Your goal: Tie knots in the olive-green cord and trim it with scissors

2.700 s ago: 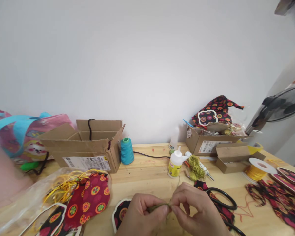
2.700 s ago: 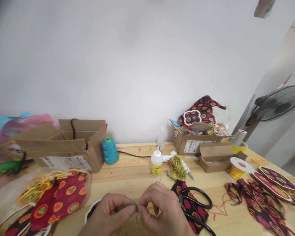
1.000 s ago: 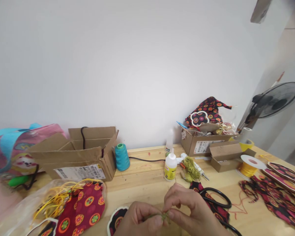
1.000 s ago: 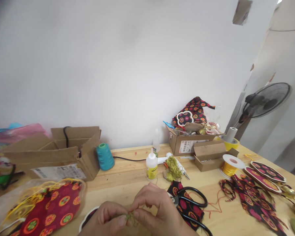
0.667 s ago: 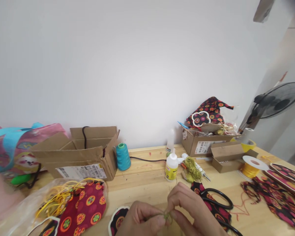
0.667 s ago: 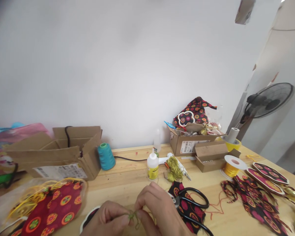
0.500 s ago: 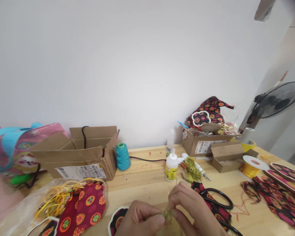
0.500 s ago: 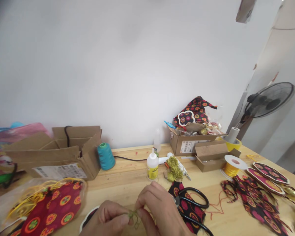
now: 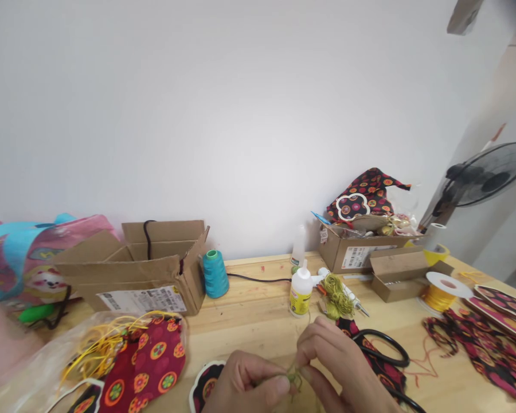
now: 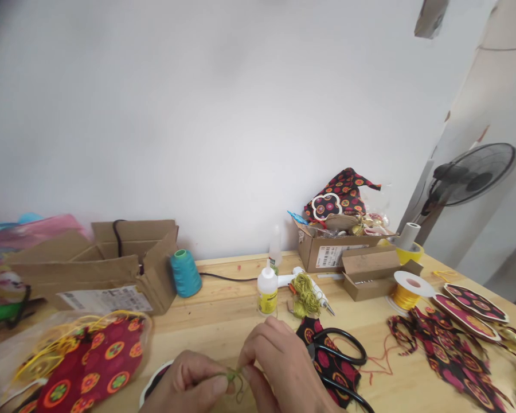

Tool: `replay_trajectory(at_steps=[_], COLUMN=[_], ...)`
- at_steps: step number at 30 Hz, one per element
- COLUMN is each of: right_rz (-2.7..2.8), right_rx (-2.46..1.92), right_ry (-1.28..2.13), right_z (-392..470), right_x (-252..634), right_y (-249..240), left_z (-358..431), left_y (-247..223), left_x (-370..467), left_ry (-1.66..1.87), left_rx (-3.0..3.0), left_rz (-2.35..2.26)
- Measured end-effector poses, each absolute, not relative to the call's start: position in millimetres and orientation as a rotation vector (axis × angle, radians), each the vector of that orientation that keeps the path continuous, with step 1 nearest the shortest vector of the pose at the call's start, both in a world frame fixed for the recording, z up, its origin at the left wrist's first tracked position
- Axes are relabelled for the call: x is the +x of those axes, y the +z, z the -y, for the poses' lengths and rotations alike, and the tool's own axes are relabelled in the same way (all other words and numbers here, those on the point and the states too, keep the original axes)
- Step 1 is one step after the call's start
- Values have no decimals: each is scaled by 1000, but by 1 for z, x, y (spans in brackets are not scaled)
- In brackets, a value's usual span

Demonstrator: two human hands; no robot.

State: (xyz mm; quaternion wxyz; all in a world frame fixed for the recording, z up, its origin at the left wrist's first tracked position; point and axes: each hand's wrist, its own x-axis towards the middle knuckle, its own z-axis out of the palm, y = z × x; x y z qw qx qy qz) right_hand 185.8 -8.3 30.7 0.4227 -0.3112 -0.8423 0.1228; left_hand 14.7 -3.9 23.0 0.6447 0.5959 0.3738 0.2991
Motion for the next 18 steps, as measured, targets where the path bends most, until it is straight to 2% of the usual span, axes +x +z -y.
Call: replay_trajectory(at_steps=[8,18], right_rz=[2171,2243], right_rx=[-815,-863], right_ry=[214,108], right_z=[7,6], right_x=[188,187], right_y=[31,34], left_z=[2,1], left_y=[12,20], left_x=[14,15], left_ry=[718,679], left_rx=[1409,1449], left_rz=[-850,-870])
